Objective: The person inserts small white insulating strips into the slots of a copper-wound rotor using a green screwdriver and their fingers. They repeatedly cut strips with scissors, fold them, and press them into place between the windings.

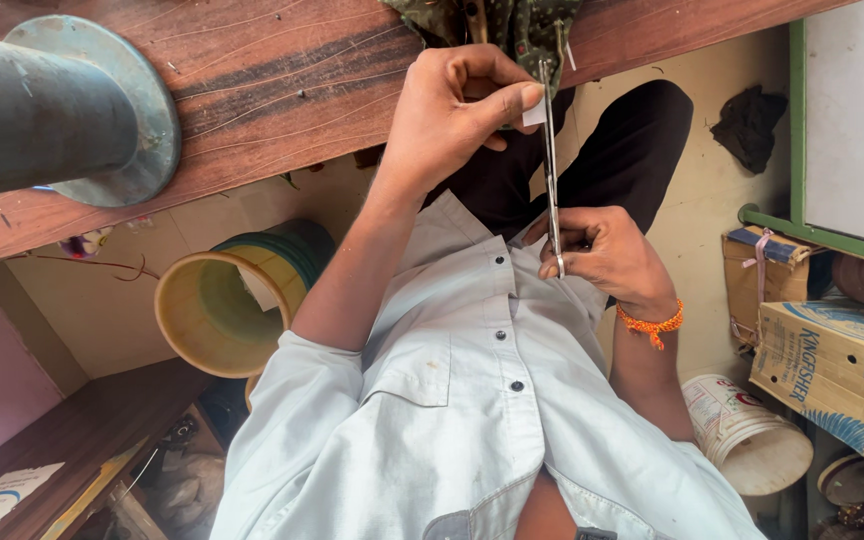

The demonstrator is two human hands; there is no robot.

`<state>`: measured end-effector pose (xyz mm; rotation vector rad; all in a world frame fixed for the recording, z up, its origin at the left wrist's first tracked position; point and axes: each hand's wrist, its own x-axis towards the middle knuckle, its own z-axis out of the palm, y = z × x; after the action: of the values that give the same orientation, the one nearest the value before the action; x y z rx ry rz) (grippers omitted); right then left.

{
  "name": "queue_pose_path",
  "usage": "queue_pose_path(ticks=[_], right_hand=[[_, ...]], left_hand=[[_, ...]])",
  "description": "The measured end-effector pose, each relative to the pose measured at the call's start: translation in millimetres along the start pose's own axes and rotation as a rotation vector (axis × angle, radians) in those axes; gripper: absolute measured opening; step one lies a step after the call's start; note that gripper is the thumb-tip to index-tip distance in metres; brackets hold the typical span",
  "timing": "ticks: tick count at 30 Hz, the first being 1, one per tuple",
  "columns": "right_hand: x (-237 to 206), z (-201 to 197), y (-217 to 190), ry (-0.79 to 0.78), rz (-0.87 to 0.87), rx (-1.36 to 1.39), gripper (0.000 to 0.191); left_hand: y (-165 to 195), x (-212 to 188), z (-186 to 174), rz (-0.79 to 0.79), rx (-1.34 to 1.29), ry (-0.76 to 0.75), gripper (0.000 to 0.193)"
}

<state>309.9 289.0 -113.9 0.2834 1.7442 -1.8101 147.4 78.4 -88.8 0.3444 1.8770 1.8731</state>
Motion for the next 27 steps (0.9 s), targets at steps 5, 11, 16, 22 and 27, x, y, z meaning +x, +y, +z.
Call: queue_pose_path(ticks=[5,11,16,22,27], right_hand=[[-15,-1,4,0.038,0.007,-0.121,0.030],[-12,4,-17,0.366,-0.511,0.330,0.064],[-1,17,-45,0.358,-0.568,0.293,0.059],[9,23,-37,0.473,-0.418,0.027,0.033],[1,14,-27,0.504,-0.397,-0.053,0.030]], left_hand=[[-4,-1,-4,0.042,0.010,-0.014,0.015],[0,-24,15,0.175,0.035,-0.121,0.024],[14,-48,34,0.080,0.148,-0.186,0.064],[7,-56,40,0.395,0.536,-0.119,0.069],[-20,-51,42,0.445,0.576,-0.141,0.058]])
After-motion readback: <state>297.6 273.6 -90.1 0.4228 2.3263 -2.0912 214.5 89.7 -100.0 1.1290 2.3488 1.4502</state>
